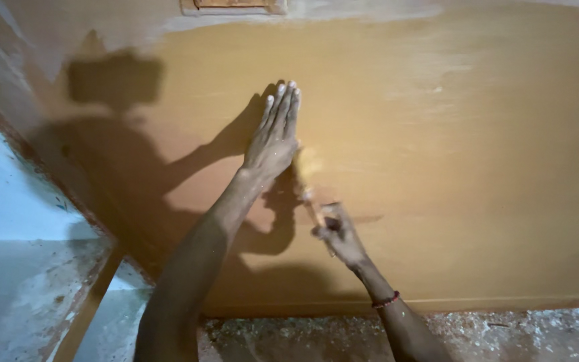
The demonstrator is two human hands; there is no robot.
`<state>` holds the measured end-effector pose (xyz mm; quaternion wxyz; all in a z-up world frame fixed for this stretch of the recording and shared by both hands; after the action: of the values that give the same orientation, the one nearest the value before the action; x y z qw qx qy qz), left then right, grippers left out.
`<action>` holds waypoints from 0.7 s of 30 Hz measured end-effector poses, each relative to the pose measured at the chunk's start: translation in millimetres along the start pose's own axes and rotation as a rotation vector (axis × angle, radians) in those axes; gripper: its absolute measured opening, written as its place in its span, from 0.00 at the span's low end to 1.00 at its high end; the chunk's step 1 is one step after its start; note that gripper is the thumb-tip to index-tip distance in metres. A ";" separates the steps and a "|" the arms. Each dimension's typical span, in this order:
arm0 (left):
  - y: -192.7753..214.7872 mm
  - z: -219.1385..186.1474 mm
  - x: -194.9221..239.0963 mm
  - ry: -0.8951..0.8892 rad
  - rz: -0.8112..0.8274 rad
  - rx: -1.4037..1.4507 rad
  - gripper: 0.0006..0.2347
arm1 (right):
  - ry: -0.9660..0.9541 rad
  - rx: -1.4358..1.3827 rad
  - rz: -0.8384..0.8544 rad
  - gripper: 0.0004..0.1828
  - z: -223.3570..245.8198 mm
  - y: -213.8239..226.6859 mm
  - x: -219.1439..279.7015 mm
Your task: The person paints a wall with a brush, applying a light brown coat over a white surface. They dip the brush into a paint container and continue painting different sections of the wall.
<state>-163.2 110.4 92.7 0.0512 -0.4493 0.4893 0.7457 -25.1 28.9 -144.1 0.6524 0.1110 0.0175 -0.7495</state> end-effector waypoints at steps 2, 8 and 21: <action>6.5 -4.1 -0.3 -0.042 -0.056 -0.004 0.35 | -0.049 0.139 0.204 0.30 4.7 -31.0 0.5; 14.4 -0.5 -0.7 -0.066 -0.124 -0.007 0.33 | 0.011 -0.027 -0.037 0.23 36.0 -0.5 -29.5; 20.6 35.8 13.0 0.017 -0.142 -0.073 0.32 | 0.195 -0.210 -0.614 0.21 31.0 89.0 16.0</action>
<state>-203.7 122.7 101.6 0.0833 -0.4905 0.4291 0.7539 55.8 -5.1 -106.3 0.3996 0.1038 0.1897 -0.8908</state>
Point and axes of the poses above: each hand's wrist, its own x-axis away from the middle knuckle, its own y-axis out of the back of the hand, z = x × y, the point moved 9 cm from there along -x, towards the middle knuckle
